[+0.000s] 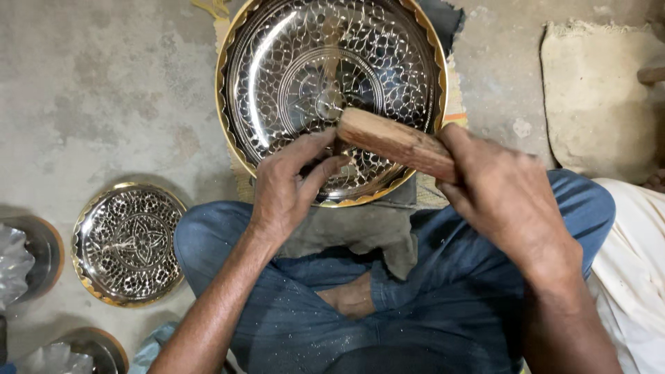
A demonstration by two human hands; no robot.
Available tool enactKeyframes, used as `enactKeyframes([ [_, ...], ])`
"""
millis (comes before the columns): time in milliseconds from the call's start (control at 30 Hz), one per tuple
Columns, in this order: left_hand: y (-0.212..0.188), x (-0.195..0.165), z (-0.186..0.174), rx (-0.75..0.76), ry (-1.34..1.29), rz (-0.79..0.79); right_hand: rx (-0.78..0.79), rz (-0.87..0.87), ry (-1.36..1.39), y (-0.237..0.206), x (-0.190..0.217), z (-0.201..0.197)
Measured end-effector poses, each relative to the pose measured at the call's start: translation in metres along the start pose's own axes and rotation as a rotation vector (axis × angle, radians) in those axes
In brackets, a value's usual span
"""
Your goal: The person sits cross-legged and uses a wooden mallet and metal punch to emboss a decorative pattern into a silver-colored metal plate. The hands repeatedly strike the punch to create a textured design on the plate's surface.
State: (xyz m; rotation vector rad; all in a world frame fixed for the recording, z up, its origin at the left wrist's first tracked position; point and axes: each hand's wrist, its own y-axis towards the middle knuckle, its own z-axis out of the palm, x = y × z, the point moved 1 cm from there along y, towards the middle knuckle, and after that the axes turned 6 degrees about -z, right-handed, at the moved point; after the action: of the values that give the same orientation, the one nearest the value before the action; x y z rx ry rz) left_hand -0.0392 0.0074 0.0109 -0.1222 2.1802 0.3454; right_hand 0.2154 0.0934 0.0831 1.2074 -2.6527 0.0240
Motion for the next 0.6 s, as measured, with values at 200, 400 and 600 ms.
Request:
enactKeyframes([
  [200,0.002,-0.003,-0.002,0.002,-0.021,-0.019,0.100,0.033,-0.058,0.003,0.000,0.009],
  [400,0.004,0.001,0.003,0.010,-0.063,0.015,0.481,0.536,0.089,0.002,0.000,0.002],
  [600,-0.002,-0.001,0.002,0.008,-0.043,-0.018,-0.130,0.205,0.495,0.004,0.004,0.000],
])
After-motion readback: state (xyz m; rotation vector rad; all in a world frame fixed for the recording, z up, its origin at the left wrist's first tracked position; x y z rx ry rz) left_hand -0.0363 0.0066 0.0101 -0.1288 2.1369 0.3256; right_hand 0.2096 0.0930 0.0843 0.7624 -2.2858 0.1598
